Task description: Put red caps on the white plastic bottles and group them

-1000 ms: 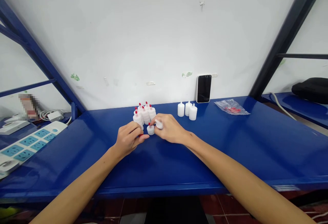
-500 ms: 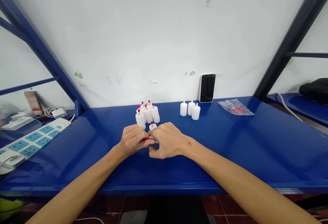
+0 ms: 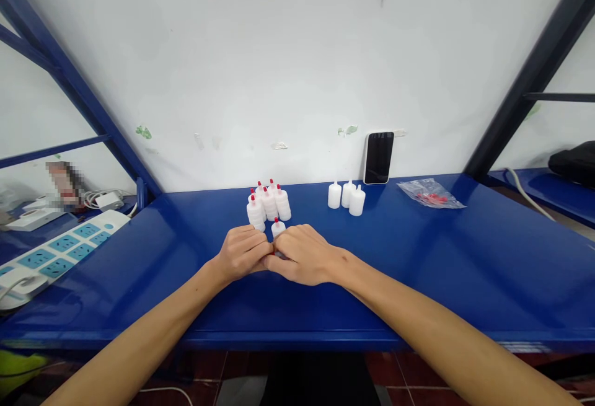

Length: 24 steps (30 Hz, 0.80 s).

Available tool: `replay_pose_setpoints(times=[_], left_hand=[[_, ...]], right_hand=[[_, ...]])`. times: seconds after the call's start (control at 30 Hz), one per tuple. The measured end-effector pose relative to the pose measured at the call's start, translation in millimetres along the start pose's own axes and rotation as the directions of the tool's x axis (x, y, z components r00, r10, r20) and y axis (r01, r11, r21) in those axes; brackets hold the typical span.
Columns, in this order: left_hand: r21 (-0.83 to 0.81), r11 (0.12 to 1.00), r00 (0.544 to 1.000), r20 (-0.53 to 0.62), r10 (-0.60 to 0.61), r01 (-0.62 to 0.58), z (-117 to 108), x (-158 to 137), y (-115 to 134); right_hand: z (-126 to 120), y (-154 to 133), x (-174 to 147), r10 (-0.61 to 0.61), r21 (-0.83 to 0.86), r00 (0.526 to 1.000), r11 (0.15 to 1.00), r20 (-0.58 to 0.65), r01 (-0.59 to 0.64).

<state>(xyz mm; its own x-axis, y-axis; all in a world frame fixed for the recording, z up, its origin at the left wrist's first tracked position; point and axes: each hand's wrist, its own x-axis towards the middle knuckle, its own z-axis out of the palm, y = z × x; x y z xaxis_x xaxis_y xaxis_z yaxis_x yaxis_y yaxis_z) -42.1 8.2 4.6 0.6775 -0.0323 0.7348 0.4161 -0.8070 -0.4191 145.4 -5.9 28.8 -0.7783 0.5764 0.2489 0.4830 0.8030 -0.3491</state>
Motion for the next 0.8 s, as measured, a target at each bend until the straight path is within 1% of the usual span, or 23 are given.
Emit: replay_pose_setpoints(times=[0.07, 0.1, 0.23, 0.33, 0.4, 0.47, 0.57, 0.6, 0.73, 0.8], left_hand=[[-0.002, 1.000, 1.000, 0.001, -0.017, 0.017, 1.8, -1.0, -0.2], [-0.008, 1.000, 1.000, -0.002, -0.031, 0.031, 2.8, -1.7, -0.6], [-0.040, 0.994, 0.994, -0.013, -0.104, 0.104, 5.5, -4.8, -3.4], [-0.072, 0.987, 0.989, 0.019, -0.144, 0.145, 5.8, -4.9, -4.0], [-0.092, 0.979, 0.982, 0.073, -0.174, 0.180, 5.8, -3.6, -3.1], [-0.118, 0.964, 0.964, 0.145, -0.222, 0.239, 6.0, -2.5, -2.1], [-0.180, 0.924, 0.921, 0.266, -0.284, 0.337, 6.7, -4.1, -1.9], [-0.196, 0.911, 0.905, 0.309, -0.294, 0.363, 6.9, -5.5, -2.2], [-0.214, 0.883, 0.830, 0.484, -0.275, 0.418, 7.0, -11.5, -3.4], [-0.226, 0.877, 0.800, 0.546, -0.247, 0.425, 6.9, -12.5, -3.3]], right_hand=[[0.9, 0.7, 1.2, 0.033, 0.006, 0.999, 0.999, 0.009, -0.033], [0.9, 2.2, 1.3, 0.035, 0.010, 0.999, 0.999, -0.007, -0.035], [-3.7, 13.2, -0.9, 0.024, 0.057, 0.985, 0.998, -0.168, -0.015], [-10.0, 20.2, -2.7, 0.062, 0.177, 0.949, 0.984, -0.308, -0.007], [-13.0, 23.3, -2.4, 0.085, 0.250, 0.915, 0.968, -0.395, 0.019], [-13.7, 27.0, -1.0, 0.125, 0.287, 0.890, 0.958, -0.438, 0.006], [-10.3, 35.8, 1.3, 0.223, 0.287, 0.882, 0.952, -0.416, -0.106], [-8.6, 39.1, 1.8, 0.239, 0.282, 0.883, 0.951, -0.404, -0.128], [-3.4, 47.1, 2.6, 0.192, 0.259, 0.914, 0.961, -0.358, -0.100], [-2.7, 46.4, 3.4, 0.196, 0.195, 0.925, 0.971, -0.327, -0.137]])
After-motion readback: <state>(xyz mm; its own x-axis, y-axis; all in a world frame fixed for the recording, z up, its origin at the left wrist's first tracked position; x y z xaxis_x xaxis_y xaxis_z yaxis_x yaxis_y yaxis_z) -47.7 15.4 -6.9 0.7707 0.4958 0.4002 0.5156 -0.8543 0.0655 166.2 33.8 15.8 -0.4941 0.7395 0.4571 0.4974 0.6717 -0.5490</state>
